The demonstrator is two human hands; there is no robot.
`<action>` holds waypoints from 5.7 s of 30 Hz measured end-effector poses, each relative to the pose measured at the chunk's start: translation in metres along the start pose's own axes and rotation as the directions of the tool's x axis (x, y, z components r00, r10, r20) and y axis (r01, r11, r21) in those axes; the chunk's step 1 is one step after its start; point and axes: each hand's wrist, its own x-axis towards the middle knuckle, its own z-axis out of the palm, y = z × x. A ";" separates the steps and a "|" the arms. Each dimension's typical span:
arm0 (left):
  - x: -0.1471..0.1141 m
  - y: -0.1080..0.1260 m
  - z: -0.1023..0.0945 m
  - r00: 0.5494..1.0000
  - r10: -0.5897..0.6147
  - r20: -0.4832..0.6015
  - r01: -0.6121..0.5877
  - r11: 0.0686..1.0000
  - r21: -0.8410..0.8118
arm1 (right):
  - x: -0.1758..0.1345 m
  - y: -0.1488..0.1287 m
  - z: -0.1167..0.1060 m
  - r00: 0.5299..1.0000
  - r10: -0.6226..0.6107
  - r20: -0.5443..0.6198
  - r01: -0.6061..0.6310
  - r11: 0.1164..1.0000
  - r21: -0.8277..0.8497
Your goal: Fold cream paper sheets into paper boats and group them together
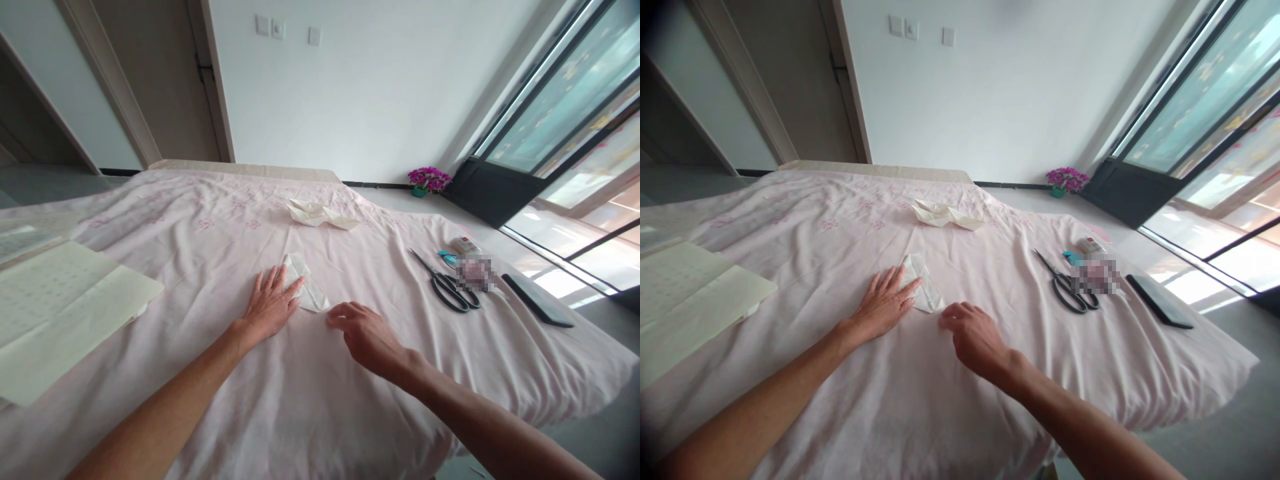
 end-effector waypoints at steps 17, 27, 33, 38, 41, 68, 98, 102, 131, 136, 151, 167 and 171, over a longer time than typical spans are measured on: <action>-0.009 0.013 -0.017 0.986 -0.143 -0.086 0.142 0.990 -0.015 | 0.117 0.041 0.000 0.943 0.261 0.204 -0.315 0.898 0.308; -0.011 0.015 -0.009 0.985 0.072 -0.160 -0.064 0.996 0.058 | 0.155 0.043 -0.003 0.996 0.084 0.034 -0.089 0.976 0.199; -0.013 0.005 0.007 0.981 0.136 -0.136 -0.140 0.990 -0.014 | 0.124 0.005 0.017 0.988 -0.031 -0.153 0.070 0.965 0.255; -0.026 -0.001 -0.002 0.997 0.077 -0.022 -0.076 0.996 0.049 | 0.115 0.003 0.038 0.976 0.097 -0.196 -0.032 0.949 0.314; -0.032 -0.004 -0.009 0.999 0.003 0.052 -0.006 0.998 0.067 | 0.112 0.008 0.040 0.966 0.161 -0.201 -0.093 0.946 0.312; -0.008 -0.067 -0.005 0.889 -0.388 -0.244 0.306 0.898 -0.316 | 0.137 0.018 0.026 0.978 0.206 0.038 -0.209 0.956 0.204; -0.019 -0.062 -0.024 0.975 -0.047 -0.217 0.039 0.998 -0.041 | 0.108 -0.008 0.027 0.998 0.020 -0.056 -0.030 0.983 -0.179; -0.021 -0.051 -0.023 0.977 -0.003 -0.213 0.007 1.000 0.016 | 0.103 -0.009 0.023 0.999 -0.029 -0.027 0.022 0.972 -0.235; 0.005 -0.040 -0.047 0.990 -0.122 0.069 0.121 0.992 0.021 | 0.082 0.002 -0.009 0.998 0.062 -0.008 -0.061 0.950 -0.306; 0.025 -0.059 -0.047 0.986 -0.101 0.135 0.119 0.985 -0.127 | 0.115 0.006 -0.010 0.996 0.086 0.006 -0.081 0.960 -0.269; 0.042 -0.069 -0.051 0.845 -0.081 0.528 0.319 0.869 -0.378 | 0.155 0.037 -0.020 0.942 0.022 0.334 -0.017 1.000 -0.016; 0.001 -0.048 -0.040 0.899 0.335 -0.283 -0.216 0.900 0.379 | 0.102 0.021 0.013 0.920 -0.337 -0.201 0.210 0.855 -0.474; -0.011 -0.047 -0.034 0.958 0.255 -0.131 -0.220 0.947 0.235 | 0.093 0.017 0.019 0.967 -0.230 -0.110 0.169 0.902 -0.398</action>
